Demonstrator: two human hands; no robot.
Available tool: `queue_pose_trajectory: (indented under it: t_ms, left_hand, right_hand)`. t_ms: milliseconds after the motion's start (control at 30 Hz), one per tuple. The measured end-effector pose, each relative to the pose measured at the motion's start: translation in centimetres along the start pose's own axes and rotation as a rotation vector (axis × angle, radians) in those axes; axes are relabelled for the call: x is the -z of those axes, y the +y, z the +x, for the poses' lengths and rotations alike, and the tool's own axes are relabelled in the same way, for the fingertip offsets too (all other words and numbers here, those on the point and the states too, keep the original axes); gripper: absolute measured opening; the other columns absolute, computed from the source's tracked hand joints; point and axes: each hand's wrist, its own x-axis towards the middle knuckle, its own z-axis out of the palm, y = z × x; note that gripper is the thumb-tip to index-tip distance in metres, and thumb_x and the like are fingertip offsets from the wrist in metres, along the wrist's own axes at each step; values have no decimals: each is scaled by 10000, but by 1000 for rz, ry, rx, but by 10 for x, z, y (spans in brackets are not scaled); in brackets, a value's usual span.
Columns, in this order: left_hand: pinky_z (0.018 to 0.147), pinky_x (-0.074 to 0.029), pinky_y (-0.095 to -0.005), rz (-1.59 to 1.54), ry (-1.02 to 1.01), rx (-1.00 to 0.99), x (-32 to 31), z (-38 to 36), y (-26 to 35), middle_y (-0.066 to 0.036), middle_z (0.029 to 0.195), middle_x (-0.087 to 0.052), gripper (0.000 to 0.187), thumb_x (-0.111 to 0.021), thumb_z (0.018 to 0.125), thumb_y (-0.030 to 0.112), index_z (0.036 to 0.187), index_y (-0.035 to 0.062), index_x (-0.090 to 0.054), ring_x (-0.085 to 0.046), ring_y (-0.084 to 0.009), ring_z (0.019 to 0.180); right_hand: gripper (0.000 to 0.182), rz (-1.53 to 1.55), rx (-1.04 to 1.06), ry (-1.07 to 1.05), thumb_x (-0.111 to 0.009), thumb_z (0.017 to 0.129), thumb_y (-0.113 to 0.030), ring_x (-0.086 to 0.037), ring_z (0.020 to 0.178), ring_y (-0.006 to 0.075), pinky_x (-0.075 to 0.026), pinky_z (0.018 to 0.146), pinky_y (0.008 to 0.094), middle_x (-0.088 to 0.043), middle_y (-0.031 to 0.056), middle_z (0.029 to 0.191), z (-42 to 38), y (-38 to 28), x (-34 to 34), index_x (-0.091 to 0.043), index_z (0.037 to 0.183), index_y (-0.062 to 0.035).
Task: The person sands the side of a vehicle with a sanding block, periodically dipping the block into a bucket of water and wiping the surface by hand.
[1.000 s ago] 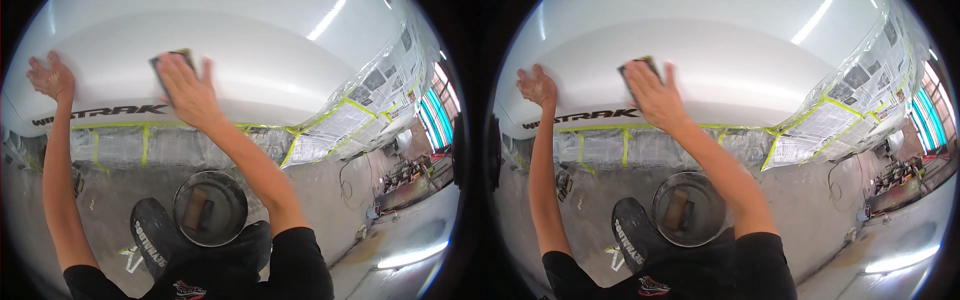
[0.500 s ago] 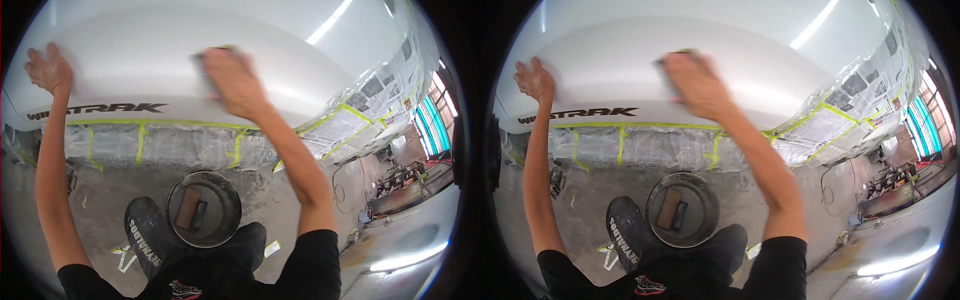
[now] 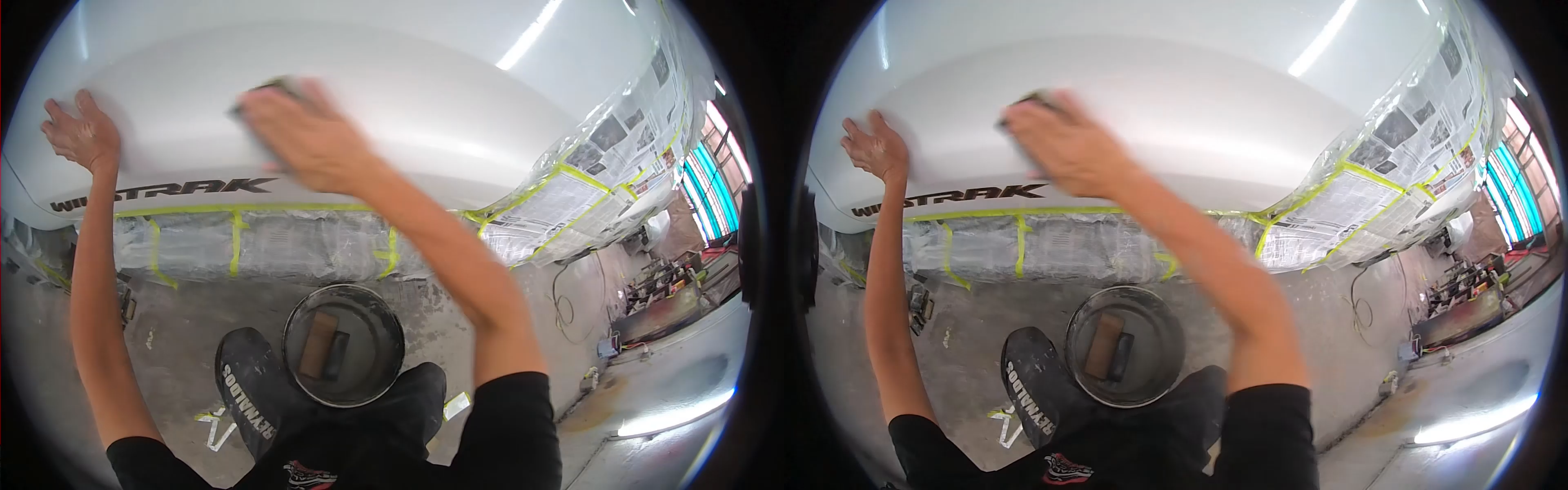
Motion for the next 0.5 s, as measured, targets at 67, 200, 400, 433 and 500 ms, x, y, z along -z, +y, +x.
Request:
queue_pose_trajectory:
  t_ms: [67,200,400,433,500]
  left_hand:
    - [1139,-154,-559,-17,15,-24,-3,-1,-5,-329,1487,-257,730,-483,935,542,1482,83,-335,-229,-488,1378]
    - [1151,-112,-557,-64,-61,-23,1,0,-13,-333,1543,-127,791,-457,940,583,1523,86,-259,-120,-484,1423]
    - [1145,-90,-588,-122,-124,82,7,-8,4,-331,1556,-49,836,-429,934,631,1535,89,-217,-54,-478,1437]
    - [1143,-89,-591,-130,-119,88,9,-4,7,-330,1556,-38,837,-427,934,632,1535,89,-217,-46,-477,1438]
    - [1144,-92,-588,-118,-136,94,13,-2,8,-333,1554,-25,833,-425,935,629,1537,93,-211,-47,-475,1436]
  right_hand:
    - [696,-148,76,47,-573,904,-451,-336,1433,200,-167,1173,532,-389,58,1539,17,-8,-7,-390,1481,-107]
    - [679,-192,-13,-176,-624,870,-388,-394,1400,149,-177,1156,536,-399,-5,1539,-43,37,44,-425,1470,-139]
    - [659,-280,-91,-115,-663,847,-340,-363,1419,209,-172,1146,594,-406,29,1535,-55,34,34,-465,1436,-121]
    - [636,-213,-47,-61,-640,866,-366,-365,1415,212,-172,1154,590,-420,34,1524,-17,16,20,-476,1426,-114]
    - [636,-175,38,31,-607,885,-413,-384,1400,193,-177,1166,572,-422,20,1518,38,-20,-6,-473,1430,-116]
